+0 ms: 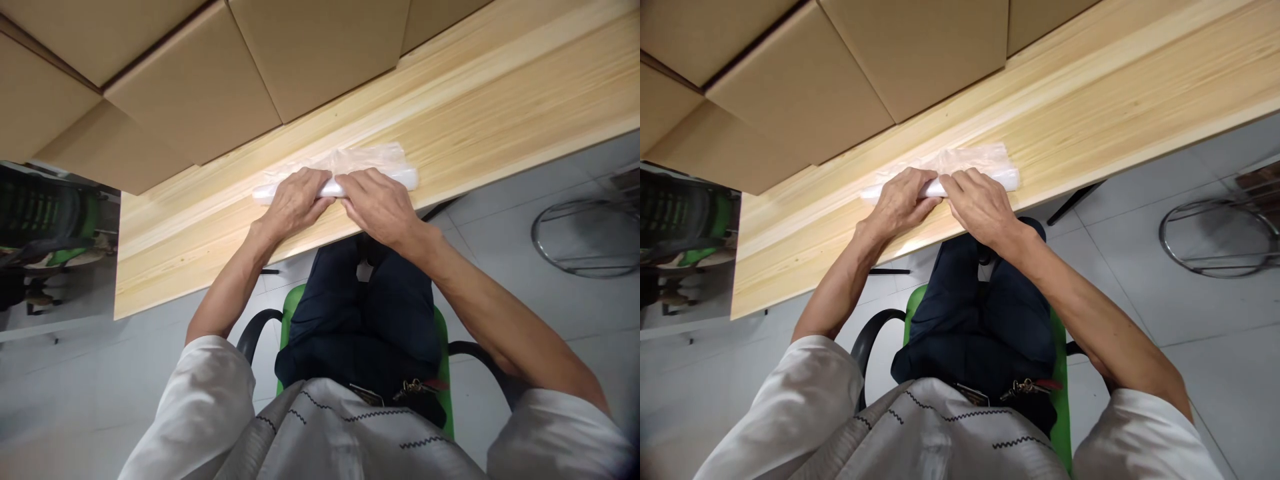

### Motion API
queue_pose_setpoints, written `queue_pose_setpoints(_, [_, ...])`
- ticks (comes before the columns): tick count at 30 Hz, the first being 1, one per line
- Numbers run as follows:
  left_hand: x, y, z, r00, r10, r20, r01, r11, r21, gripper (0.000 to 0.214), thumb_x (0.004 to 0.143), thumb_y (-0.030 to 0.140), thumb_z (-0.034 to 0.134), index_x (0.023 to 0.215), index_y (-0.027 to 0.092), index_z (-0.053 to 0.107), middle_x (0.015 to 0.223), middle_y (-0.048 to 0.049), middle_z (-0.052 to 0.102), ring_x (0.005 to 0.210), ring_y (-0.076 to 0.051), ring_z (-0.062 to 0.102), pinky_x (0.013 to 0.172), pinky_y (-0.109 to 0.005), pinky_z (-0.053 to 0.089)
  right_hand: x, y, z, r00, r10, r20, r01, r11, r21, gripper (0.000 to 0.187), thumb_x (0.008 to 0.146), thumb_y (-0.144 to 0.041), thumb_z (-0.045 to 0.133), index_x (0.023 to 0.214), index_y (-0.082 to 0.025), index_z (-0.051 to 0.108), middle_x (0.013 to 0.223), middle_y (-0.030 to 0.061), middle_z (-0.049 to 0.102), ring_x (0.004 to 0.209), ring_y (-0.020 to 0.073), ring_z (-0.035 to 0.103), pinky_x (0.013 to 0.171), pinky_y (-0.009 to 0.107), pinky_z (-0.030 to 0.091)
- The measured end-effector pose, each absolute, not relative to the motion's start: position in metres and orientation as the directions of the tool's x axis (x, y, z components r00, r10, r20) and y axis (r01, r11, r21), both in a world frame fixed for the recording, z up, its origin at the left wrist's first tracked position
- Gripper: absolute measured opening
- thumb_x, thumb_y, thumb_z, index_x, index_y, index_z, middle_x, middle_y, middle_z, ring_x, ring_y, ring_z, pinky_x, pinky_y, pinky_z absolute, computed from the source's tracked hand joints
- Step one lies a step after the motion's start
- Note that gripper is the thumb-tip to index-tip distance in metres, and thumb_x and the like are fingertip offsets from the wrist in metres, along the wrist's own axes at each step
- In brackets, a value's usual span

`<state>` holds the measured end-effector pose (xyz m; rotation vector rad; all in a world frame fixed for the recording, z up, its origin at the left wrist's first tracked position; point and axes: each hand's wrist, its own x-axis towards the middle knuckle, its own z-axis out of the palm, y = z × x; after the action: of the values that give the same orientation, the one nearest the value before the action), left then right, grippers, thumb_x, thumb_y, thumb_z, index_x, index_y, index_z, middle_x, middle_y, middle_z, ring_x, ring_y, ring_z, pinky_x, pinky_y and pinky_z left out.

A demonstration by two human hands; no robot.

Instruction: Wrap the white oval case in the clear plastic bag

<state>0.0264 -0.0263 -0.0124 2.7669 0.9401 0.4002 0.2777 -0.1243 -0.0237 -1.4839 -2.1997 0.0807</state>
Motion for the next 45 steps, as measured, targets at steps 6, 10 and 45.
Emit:
queue_pose_setpoints(6, [0.024, -0.028, -0.002, 0.758, 0.633, 0.158, 0.569, -0.759, 0.316, 0.06, 0.127, 0.071, 0.063, 0.158, 0.023, 0.081, 0.145, -0.0176, 0.088, 0.137, -0.041, 0.081, 0.121, -0.057, 0.064, 0.282, -0.121, -0.017, -0.295, 0.893, 0.341, 0.866, 0.4, -0.3, 0.036, 0.12, -0.023, 0.06, 0.15, -0.02, 0.08, 0.134, 0.02, 0.086, 0.128, 0.0424, 0.069, 0.103, 0.051, 0.055])
queue_pose_setpoints(10, [0.023, -0.03, 0.006, 0.767, 0.62, 0.165, 0.549, -0.767, 0.331, 0.06, 0.129, 0.074, 0.056, 0.15, 0.026, 0.085, 0.144, -0.0161, 0.088, 0.136, -0.039, 0.081, 0.121, -0.058, 0.064, 0.282, -0.121, -0.007, -0.272, 0.915, 0.297, 0.876, 0.363, -0.316, 0.034, 0.123, -0.026, 0.055, 0.142, -0.019, 0.083, 0.134, 0.0208, 0.087, 0.127, 0.0414, 0.072, 0.098, 0.049, 0.054])
queue_pose_setpoints(45, [-0.001, 0.04, -0.014, 0.598, 0.789, 0.142, 0.764, -0.615, 0.196, 0.071, 0.129, 0.08, 0.04, 0.149, 0.028, 0.083, 0.114, -0.0138, 0.092, 0.118, -0.035, 0.087, 0.109, -0.046, 0.063, 0.298, -0.084, 0.013, 0.073, 0.997, 0.014, 0.978, -0.069, -0.196, 0.053, 0.135, -0.042, 0.041, 0.156, -0.015, 0.082, 0.137, 0.0282, 0.093, 0.122, 0.0408, 0.087, 0.097, 0.047, 0.053])
